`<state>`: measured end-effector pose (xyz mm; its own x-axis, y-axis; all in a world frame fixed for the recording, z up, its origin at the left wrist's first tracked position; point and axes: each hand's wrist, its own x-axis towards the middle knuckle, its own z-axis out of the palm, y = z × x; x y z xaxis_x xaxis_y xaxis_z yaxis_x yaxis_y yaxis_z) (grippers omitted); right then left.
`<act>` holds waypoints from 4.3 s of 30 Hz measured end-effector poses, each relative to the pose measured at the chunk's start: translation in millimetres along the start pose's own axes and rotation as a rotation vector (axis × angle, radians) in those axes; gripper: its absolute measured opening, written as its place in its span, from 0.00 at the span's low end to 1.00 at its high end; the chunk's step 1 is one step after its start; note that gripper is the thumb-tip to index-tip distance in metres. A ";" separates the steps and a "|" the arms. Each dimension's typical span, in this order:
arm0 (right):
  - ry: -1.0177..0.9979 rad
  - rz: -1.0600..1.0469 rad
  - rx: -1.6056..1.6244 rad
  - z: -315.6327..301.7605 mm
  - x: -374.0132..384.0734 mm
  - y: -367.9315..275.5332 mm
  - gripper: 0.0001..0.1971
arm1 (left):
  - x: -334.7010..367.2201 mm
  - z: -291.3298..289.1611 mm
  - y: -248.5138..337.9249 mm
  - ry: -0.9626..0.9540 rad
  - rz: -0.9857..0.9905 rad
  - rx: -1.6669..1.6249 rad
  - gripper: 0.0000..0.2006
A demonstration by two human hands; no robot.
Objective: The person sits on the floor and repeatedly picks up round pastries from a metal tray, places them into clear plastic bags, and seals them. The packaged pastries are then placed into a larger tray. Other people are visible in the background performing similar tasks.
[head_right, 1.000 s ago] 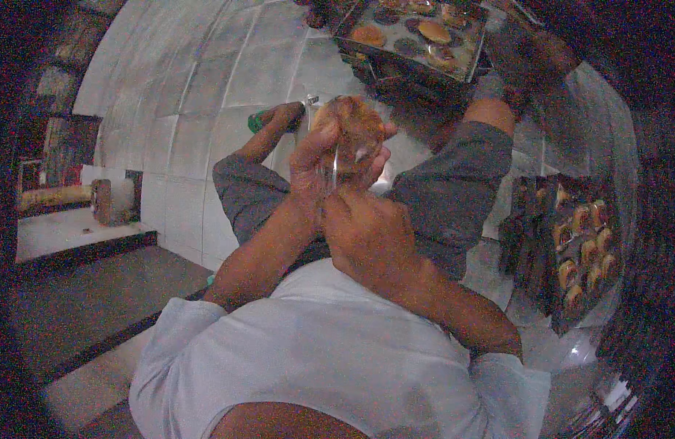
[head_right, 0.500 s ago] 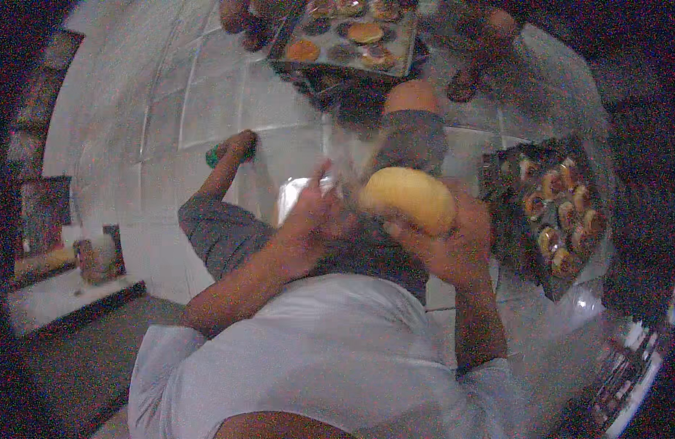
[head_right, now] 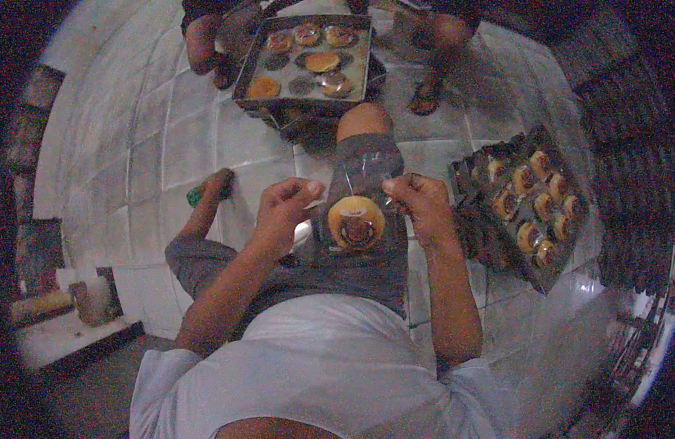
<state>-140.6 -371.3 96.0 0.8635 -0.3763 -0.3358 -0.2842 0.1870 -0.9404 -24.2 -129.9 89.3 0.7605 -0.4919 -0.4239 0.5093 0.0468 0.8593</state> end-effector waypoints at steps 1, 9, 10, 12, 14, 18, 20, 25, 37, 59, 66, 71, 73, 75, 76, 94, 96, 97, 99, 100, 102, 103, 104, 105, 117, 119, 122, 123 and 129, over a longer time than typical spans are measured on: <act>-0.013 -0.005 0.027 2.0 3.8 7.0 0.11 | -0.9 5.5 2.8 -0.009 0.015 -0.012 0.14; 0.043 -0.040 0.009 31.4 4.4 12.4 0.08 | 11.2 2.1 0.9 -0.052 0.099 0.256 0.13; 0.081 -0.040 0.101 26.2 0.7 11.1 0.08 | 7.3 0.6 5.2 -0.022 0.113 0.185 0.13; 0.154 -0.039 0.284 12.0 -3.2 4.8 0.08 | 2.3 -2.5 17.1 0.042 0.143 0.043 0.12; 0.156 -0.041 0.274 14.5 7.2 -7.9 0.09 | 18.6 -2.1 32.3 0.067 0.195 0.058 0.10; 0.201 -0.112 0.211 17.7 -30.4 -26.7 0.08 | -5.1 -7.8 45.3 0.014 0.255 0.232 0.07; 0.184 0.024 -0.052 -3.4 -46.6 11.4 0.07 | -23.9 -18.6 15.0 -0.090 0.234 0.335 0.05; 0.213 0.188 -0.116 -6.0 -73.9 90.0 0.06 | -34.4 -27.2 -60.7 -0.081 0.084 0.562 0.09; -0.055 -0.310 -0.530 77.2 -38.0 0.8 0.28 | -21.6 -33.1 -48.8 0.029 0.418 0.763 0.11; -0.454 -0.351 -0.886 175.8 96.7 92.5 0.25 | -59.2 -122.2 -90.4 0.017 0.308 1.608 0.11; -0.893 -0.396 -1.043 186.1 44.9 81.5 0.26 | -88.4 -133.0 -79.9 0.256 0.802 1.241 0.08; -0.351 -0.184 -0.340 192.0 61.4 57.7 0.13 | -104.5 -80.7 -27.0 -0.034 -0.173 0.497 0.10; -0.305 -0.151 -0.213 208.7 59.7 28.3 0.10 | -61.0 -77.4 -44.9 0.167 -0.341 -0.575 0.12; -0.352 -0.179 -0.202 208.0 68.8 23.4 0.11 | -22.5 -97.6 -20.3 0.215 -0.054 -0.873 0.11; -0.425 -0.079 -0.268 213.4 63.7 5.2 0.13 | -3.0 -127.2 -34.4 0.338 0.199 -0.879 0.10; 0.121 0.255 -0.907 182.2 563.1 12.6 0.36 | 107.1 -263.4 -60.7 0.553 0.110 0.173 0.17; 0.349 0.023 -1.100 146.7 580.0 9.6 0.37 | 118.6 -256.1 -52.4 0.480 0.057 -0.020 0.17; 0.374 -0.075 -1.172 135.3 573.8 5.4 0.36 | 118.5 -253.1 -45.2 0.442 -0.014 -0.209 0.17; -0.008 -0.220 -1.140 150.0 505.9 -9.3 0.35 | 105.0 -248.2 -44.8 0.513 -0.140 -0.604 0.16; -0.221 -0.052 -0.765 201.7 426.2 -25.6 0.33 | 103.2 -248.1 -49.1 0.601 -0.170 -0.822 0.15; -0.261 -0.334 -0.770 207.9 295.6 -46.4 0.28 | 94.4 -239.4 -51.5 0.518 -0.182 -1.096 0.15; -0.184 -0.491 -0.714 220.1 231.0 -50.1 0.31 | 88.7 -234.4 -58.4 0.418 -0.157 -1.175 0.15; -0.082 -0.646 -0.673 228.0 164.4 -53.2 0.34 | 86.6 -228.8 -49.8 0.296 -0.145 -1.242 0.15; -0.105 -0.778 -0.607 222.3 126.8 -36.3 0.34 | 85.3 -216.8 -47.7 0.331 -0.119 -1.149 0.16; 0.003 -0.454 0.025 185.2 26.5 -11.8 0.26 | -30.6 -99.7 24.0 0.299 0.260 -0.893 0.17; -0.093 -0.407 0.152 176.7 -4.7 -42.2 0.29 | -32.1 -113.6 32.0 0.397 0.372 -0.703 0.17; -0.234 -0.204 0.264 168.3 -24.3 -27.4 0.28 | -32.5 -127.7 34.9 0.495 0.381 -0.537 0.18; -0.255 -0.102 0.334 169.0 -38.6 -22.9 0.28 | -34.2 -127.5 37.9 0.480 0.341 -0.583 0.19; -0.074 -0.876 -0.024 196.9 -59.2 -16.6 0.30 | -48.3 -125.1 40.3 0.444 0.110 -0.698 0.30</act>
<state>-104.9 -173.5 142.2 0.7996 -0.3156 0.5109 0.4856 -0.1606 -0.8593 10.0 4.5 108.6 0.8343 -0.0709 -0.5467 0.4438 0.6748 0.5897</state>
